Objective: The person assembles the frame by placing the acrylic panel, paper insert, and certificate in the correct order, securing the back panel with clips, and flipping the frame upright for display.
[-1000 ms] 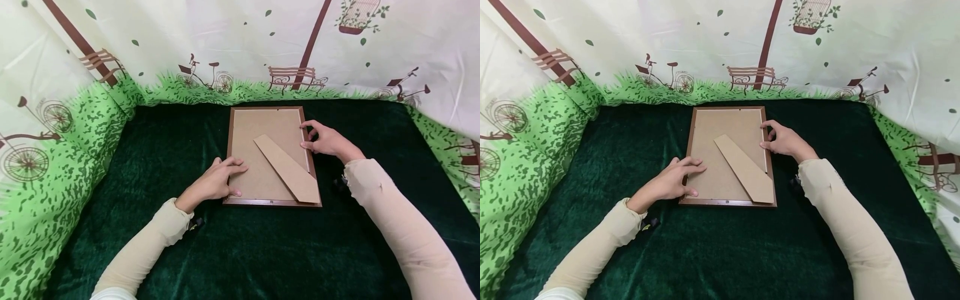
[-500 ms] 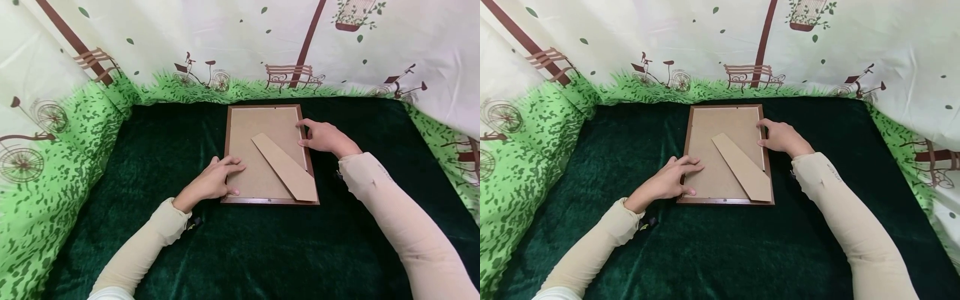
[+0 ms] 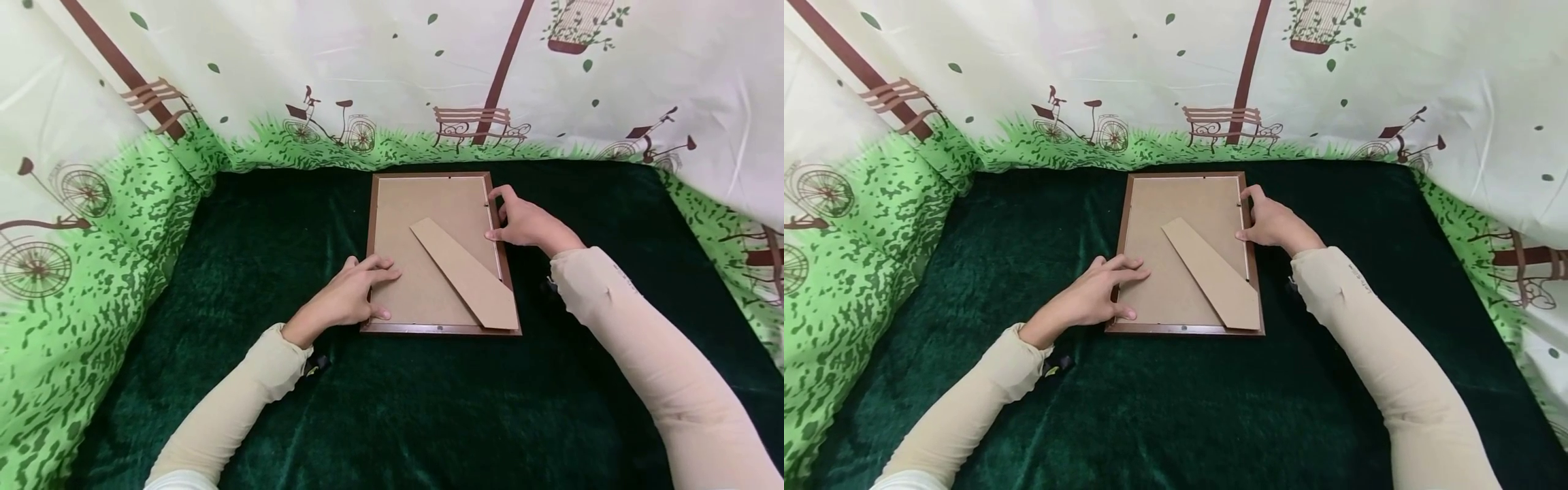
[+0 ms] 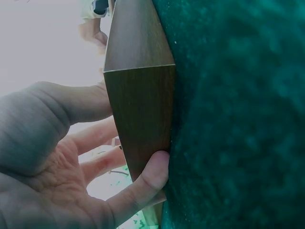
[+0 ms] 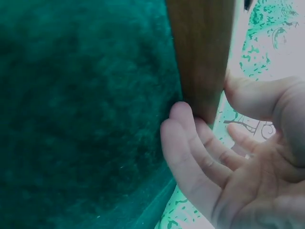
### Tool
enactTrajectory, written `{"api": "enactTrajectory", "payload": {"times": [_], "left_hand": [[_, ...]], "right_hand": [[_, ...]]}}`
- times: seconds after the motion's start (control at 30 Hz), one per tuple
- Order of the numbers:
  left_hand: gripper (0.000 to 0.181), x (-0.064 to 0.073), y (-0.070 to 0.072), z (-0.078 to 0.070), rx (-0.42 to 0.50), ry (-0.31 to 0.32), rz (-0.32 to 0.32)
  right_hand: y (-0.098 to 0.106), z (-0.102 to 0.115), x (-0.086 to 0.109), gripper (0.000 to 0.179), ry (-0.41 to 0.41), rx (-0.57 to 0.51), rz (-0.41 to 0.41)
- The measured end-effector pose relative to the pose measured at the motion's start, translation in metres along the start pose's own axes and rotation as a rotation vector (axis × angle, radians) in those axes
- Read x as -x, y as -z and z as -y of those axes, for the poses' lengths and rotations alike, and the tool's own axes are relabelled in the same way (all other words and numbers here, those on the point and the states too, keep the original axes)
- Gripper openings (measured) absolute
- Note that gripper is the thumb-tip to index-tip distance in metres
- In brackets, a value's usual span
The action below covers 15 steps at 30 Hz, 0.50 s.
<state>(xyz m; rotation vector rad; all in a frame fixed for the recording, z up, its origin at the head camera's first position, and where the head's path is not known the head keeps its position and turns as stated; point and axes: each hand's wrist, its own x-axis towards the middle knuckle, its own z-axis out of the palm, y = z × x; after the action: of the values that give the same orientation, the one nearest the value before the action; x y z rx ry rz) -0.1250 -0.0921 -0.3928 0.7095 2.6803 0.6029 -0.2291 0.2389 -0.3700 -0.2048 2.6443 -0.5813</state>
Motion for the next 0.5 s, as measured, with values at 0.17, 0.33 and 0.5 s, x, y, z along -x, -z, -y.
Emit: {"api": "enactTrajectory", "payload": {"times": [0.17,0.33,0.5], "left_hand": [[0.073,-0.001,0.0,-0.001,0.004,0.003,0.008],[0.073,-0.001,0.001,-0.002,0.008,0.006,0.012],[0.074,0.0,0.0,-0.002,0.014,0.012,0.006]], "right_hand": [[0.003,0.0,-0.003,0.083,0.008,-0.023,0.005],[0.014,0.003,-0.012,0.086,0.041,0.042,0.012],[0.019,0.01,-0.031,0.081,0.081,0.095,0.005]]}}
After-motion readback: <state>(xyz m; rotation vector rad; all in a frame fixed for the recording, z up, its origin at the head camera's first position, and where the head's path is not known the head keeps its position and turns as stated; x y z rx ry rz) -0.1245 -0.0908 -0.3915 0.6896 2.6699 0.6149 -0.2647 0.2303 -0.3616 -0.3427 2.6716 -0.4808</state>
